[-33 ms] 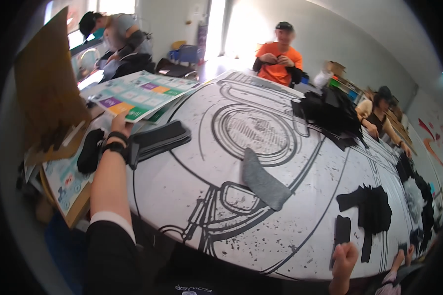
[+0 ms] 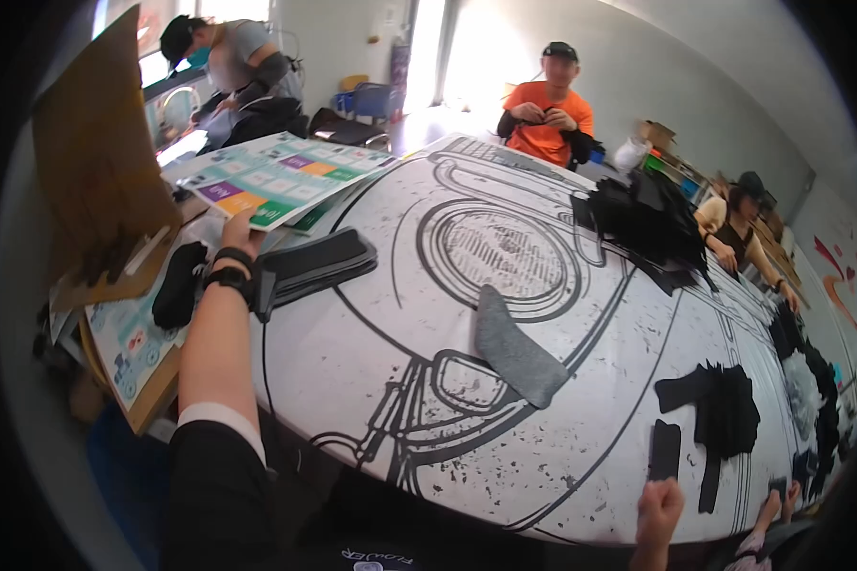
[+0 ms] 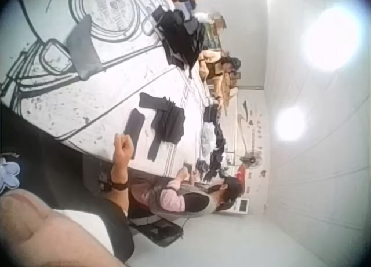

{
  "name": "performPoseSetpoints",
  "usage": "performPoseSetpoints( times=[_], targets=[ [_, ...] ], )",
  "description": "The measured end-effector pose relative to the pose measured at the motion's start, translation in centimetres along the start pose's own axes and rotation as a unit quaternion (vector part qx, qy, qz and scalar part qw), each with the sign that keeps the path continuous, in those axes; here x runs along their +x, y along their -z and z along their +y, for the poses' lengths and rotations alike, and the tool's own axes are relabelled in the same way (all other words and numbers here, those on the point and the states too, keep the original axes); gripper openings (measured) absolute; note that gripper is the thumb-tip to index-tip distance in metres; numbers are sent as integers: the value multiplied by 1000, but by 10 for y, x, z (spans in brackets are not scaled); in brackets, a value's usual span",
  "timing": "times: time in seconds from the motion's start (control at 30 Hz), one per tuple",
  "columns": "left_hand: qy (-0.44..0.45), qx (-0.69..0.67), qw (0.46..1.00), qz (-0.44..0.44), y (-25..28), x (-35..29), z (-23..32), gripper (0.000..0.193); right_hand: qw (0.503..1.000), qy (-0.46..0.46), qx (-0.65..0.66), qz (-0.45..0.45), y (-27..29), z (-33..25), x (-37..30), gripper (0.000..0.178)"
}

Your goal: The recorder is aligning and pressing together different layers of a shoe insole or outsole component on a workshop table.

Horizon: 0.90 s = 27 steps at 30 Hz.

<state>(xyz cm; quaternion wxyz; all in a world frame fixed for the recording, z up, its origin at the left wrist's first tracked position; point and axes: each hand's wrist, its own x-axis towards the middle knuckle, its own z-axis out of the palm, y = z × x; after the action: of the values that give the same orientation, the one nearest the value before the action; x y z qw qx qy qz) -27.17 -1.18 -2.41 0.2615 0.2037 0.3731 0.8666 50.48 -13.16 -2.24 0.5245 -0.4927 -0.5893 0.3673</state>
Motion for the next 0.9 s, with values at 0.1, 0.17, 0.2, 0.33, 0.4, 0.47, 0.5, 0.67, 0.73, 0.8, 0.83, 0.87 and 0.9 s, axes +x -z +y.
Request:
performPoseSetpoints(
  times=[0.1, 0.17, 0.2, 0.33, 0.4, 0.47, 0.5, 0.67, 0.73, 0.8, 0.83, 0.87, 0.9],
  targets=[
    [12, 15, 999, 41, 4, -7, 6, 28, 985, -119, 24, -121, 0, 18, -36, 22],
    [28, 17, 998, 61, -13, -23, 8, 27, 985, -67, -76, -141, -18, -8, -41, 32],
    [31, 17, 998, 60, -13, -21, 5, 27, 972, -137, -107, -156, -21, -16, -41, 34],
    [65, 77, 992, 71, -12, -9, -2, 28, 980, -90, -88, -157, -25, -8, -43, 35],
    [79, 111, 987, 83, -17, 0, -6, 32, 988, -136, 35, -64, -11, 13, -45, 38],
    [199, 587, 778, 104, -2, 18, 9, 55, 988, -102, 100, -55, -2, 32, -41, 30],
    [149, 571, 786, 185, 7, 30, 0, 68, 982, -70, 165, -56, 1, 38, -40, 24],
    [10, 253, 954, 163, 69, 66, -1, 35, 983, -88, 149, -55, -1, 42, -39, 26],
    [90, 219, 969, 75, 47, 61, -19, 38, 982, -127, 139, -25, -10, 22, -46, 26],
    [62, 597, 799, 32, 25, 51, -26, 69, 999, 4, -49, 9, -37, -16, -41, 19],
    [62, 838, 541, 30, 23, 43, -13, 73, 966, 118, -219, -72, -36, -52, -32, 20],
    [32, 730, 657, 188, 72, 62, 15, 86, 887, 238, -360, -163, -28, -77, -25, 41],
    [24, 719, 668, 188, 46, 59, 0, 94, 932, 299, -191, -72, -40, -74, -32, 69]
  ],
)
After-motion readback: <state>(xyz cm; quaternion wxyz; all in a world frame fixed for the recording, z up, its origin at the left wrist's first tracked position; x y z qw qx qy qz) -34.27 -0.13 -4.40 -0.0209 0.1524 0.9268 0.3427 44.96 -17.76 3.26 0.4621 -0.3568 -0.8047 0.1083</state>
